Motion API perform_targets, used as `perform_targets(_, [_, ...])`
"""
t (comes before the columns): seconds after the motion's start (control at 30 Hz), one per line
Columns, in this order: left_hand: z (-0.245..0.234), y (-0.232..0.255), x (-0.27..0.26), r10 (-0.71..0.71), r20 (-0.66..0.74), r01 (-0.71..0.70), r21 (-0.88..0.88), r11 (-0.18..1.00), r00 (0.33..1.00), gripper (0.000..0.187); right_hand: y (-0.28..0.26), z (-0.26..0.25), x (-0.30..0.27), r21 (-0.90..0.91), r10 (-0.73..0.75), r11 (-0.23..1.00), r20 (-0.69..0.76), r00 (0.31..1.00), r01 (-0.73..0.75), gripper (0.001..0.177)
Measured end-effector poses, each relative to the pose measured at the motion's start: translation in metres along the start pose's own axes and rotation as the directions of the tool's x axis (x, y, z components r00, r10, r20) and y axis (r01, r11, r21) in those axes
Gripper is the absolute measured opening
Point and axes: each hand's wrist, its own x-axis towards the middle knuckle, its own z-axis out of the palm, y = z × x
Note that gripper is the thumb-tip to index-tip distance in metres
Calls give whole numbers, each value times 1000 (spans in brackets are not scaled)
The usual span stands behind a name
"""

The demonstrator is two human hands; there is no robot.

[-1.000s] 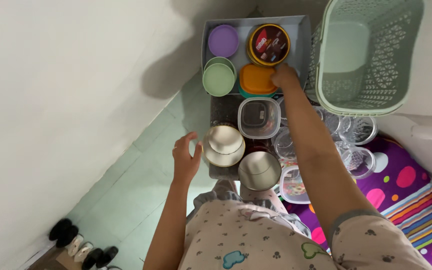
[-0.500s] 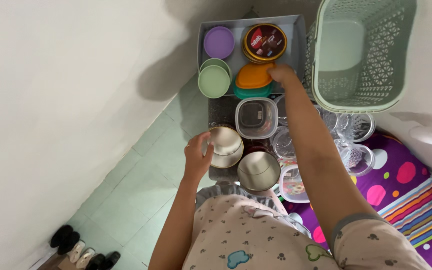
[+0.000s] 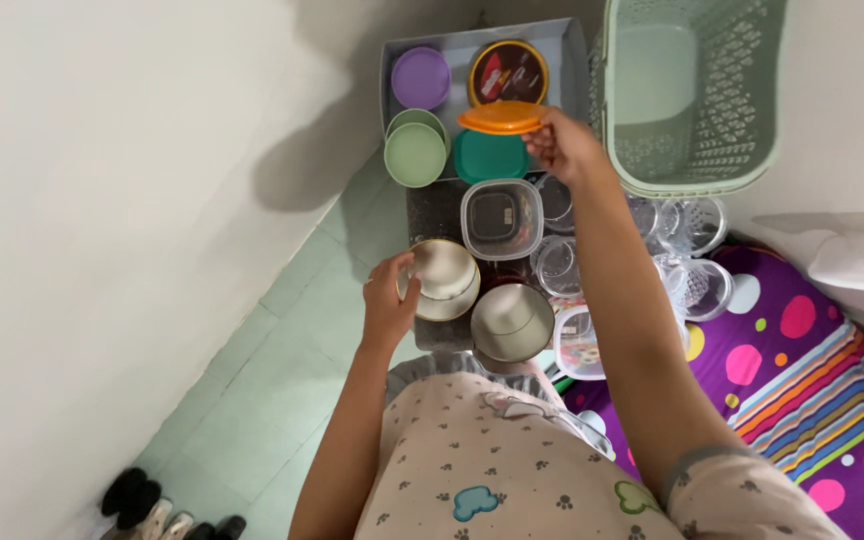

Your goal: The person organizes various plastic containers and lids on a small table. They pick up containers, match lids, and stack them in a basket and tray. The person handles multiple containers with different colored lids and places them in an organized arrangement.

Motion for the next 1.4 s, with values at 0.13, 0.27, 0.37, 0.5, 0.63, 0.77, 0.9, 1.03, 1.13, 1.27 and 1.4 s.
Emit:
perform_targets(0.13, [-14,38,7,145,-31,-147,-88,985,989,56,15,-9,-86,196,-82,980,205,975,41,24])
perform_targets(0.27, [-21,80,14,398,-88,-407,-129,904,913,72,62,-17,-181,212,-25,977,206,978,-20,16])
perform_targets(0.37, [-16,98,14,498,9,-488,-180,854,867,53,92,-22,-235,231,-13,972,208,978,-37,18])
perform_targets(0.5, [11,105,-10,394,241,-327,-273,905,887,32,113,-48,-292,192,-148,974,142,979,120,36])
perform_targets(0.63, [71,96,-53,222,387,-88,-335,938,895,28,140,-72,-337,-224,-326,928,-95,941,299,48])
perform_targets(0.77, [125,64,-89,320,420,-131,-420,898,849,35,170,-88,-367,-751,-601,622,-278,749,221,39])
perform_targets(0.9, [175,33,-120,-92,762,301,-140,943,641,44,203,-111,-373,-790,-495,613,-400,771,-16,40])
perform_targets(1.03, [212,19,-140,-157,715,332,-110,937,681,37,240,-141,-359,-817,-454,576,-290,842,29,32])
perform_targets(1.13, [227,24,-147,-180,509,199,17,980,842,35,260,-162,-343,-854,-472,514,-203,858,80,31])
perform_targets(1.27, [236,46,-154,-93,277,50,158,986,956,42,266,-183,-316,-866,-535,475,-143,833,157,28])
perform_targets(1.4, [238,76,-150,-113,239,39,293,955,964,60,265,-187,-300,-890,-544,437,-149,826,127,25])
